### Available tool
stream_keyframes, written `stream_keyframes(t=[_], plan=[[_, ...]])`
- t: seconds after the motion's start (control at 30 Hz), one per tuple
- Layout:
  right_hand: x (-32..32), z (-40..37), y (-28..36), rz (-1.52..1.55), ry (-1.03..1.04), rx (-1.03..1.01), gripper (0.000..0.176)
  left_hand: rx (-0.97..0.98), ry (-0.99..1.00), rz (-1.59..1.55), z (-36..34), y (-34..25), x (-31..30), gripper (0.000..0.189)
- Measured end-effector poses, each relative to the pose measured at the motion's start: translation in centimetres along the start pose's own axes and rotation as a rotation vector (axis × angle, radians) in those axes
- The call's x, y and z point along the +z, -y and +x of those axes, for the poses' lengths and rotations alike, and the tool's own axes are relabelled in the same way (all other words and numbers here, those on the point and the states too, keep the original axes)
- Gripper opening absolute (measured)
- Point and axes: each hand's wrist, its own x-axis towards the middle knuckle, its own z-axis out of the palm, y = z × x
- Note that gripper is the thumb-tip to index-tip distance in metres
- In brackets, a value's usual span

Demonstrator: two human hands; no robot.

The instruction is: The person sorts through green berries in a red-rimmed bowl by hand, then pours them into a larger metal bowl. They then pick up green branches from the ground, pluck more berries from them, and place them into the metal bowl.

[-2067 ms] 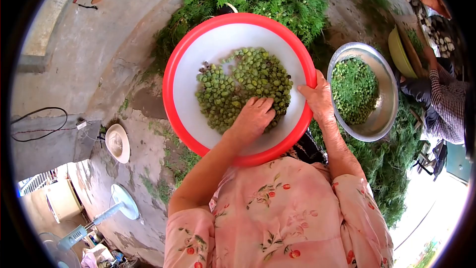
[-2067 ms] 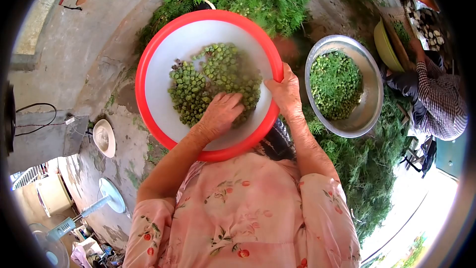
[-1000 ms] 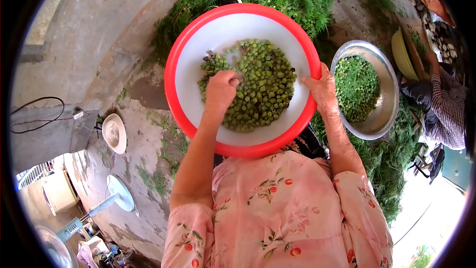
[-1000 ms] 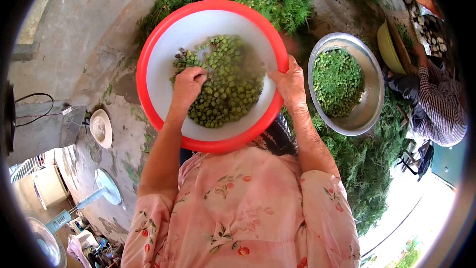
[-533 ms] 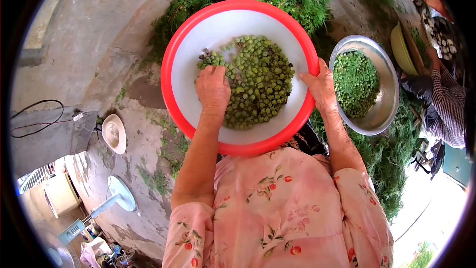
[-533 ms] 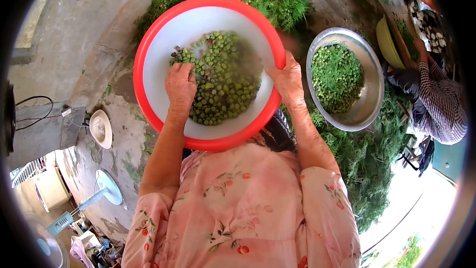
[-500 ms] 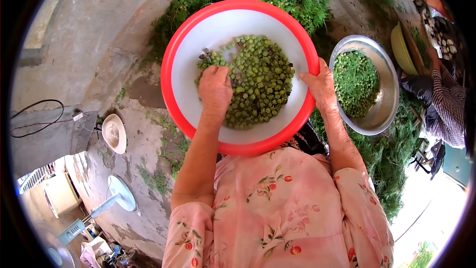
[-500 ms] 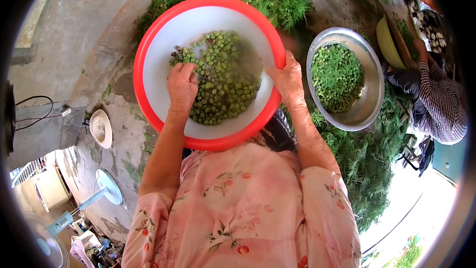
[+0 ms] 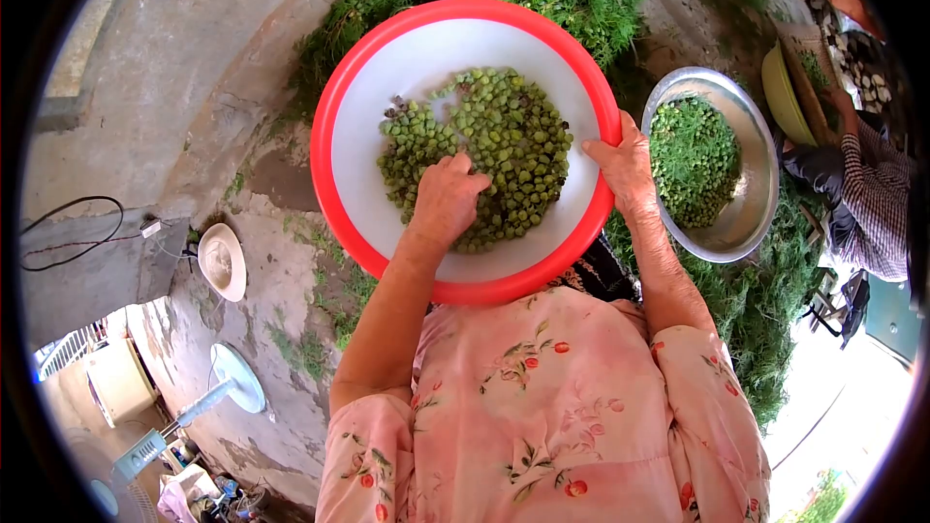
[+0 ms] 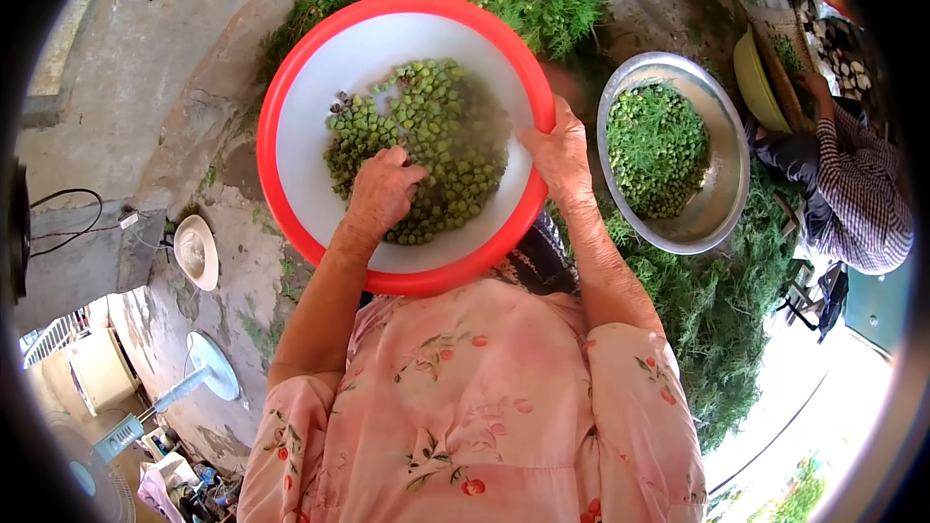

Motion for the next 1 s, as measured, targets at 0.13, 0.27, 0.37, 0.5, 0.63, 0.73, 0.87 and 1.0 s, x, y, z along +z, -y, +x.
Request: stream_keyframes(t=[0.13, 0.27, 0.37, 0.5, 0.63, 0.73, 0.87, 1.0], plan=[[0.1, -0.1, 0.0, 0.023, -0.003, -0.003, 0.042, 0.022, -0.021, 0.038, 0.1, -0.4, -0.2, 0.020], [0.0, -0.1, 0.0, 0.020, 0.006, -0.021, 0.041, 0.018, -0.007, 0.023, 0.1, -0.2, -0.1, 0.021], [0.0, -0.2, 0.1, 0.004, 0.003, -0.012, 0.041, 0.004, 0.027, 0.018, 0.0, -0.3, -0.5, 0.019], [0.0, -0.2, 0.2, 0.017, 0.002, -0.014, 0.042, -0.003, 0.029, 0.027, 0.0, -0.6, -0.8, 0.014], [0.0, -0.2, 0.0, 0.000, -0.007, -0.021, 0.043, -0.003, 0.006, -0.002, 0.0, -0.7, 0.0, 0.006], [-0.1, 0.0, -0.4, -0.025, -0.006, -0.029, 0.042, -0.001, -0.022, 0.007, 0.0, -0.8, 0.3, 0.004], [-0.2, -0.1, -0.3, -0.051, -0.022, -0.022, 0.040, -0.317, -0.122, -0.574, 0.0, -0.2, 1.0, 0.003], [-0.1, -0.1, 0.1, -0.097, -0.023, -0.016, 0.039, -0.720, 0.040, -1.212, 0.7, -1.0, -1.6, 0.006]])
